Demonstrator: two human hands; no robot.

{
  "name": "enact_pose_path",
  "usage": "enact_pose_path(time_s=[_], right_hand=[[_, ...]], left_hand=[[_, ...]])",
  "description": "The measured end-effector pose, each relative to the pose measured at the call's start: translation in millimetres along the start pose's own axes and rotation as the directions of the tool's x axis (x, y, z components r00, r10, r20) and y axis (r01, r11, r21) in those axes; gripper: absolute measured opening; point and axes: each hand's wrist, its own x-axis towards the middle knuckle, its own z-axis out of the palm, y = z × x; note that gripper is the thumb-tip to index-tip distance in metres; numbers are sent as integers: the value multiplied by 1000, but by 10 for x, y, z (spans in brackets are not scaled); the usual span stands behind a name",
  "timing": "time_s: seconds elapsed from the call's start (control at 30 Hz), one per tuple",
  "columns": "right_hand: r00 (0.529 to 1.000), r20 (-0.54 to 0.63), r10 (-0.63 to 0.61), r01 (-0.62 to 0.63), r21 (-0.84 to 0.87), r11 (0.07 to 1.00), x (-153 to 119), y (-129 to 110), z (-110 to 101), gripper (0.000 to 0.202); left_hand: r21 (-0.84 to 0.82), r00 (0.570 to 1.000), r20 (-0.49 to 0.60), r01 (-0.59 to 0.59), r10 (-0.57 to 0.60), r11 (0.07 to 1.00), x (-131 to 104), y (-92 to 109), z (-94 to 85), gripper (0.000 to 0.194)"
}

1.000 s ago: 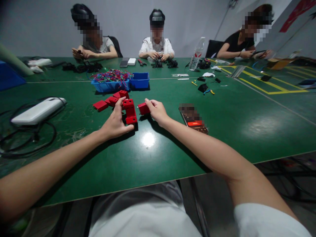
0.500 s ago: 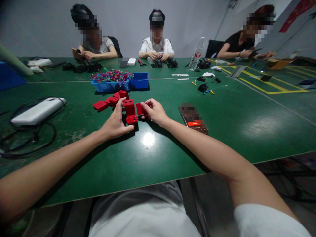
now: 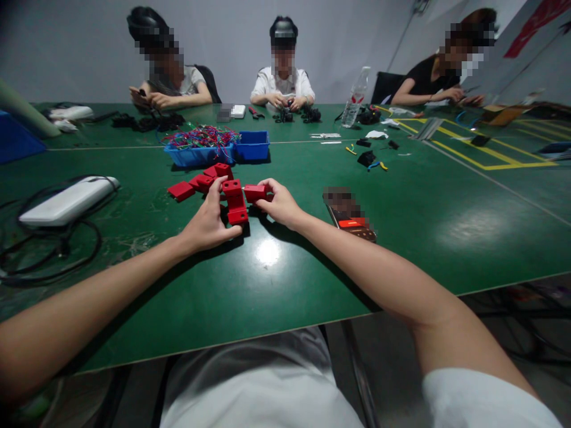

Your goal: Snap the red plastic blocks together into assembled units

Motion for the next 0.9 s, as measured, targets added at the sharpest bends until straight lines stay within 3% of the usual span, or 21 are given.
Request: enact_pose_path(time_s=[0.33, 0.67, 0.9], right_hand=[[999, -34, 17, -18, -9, 1000, -14, -50, -9, 20], [995, 11, 102, -101, 266, 959, 8, -17, -4, 28], [984, -10, 176, -163, 327, 931, 22, -52, 0, 31]], left_hand=[[14, 1000, -6, -18, 18, 1000, -5, -15, -4, 106], [-6, 1000, 7, 6, -6, 1000, -4, -5, -6, 106], [7, 1000, 7, 5, -5, 1000, -7, 2, -5, 106]])
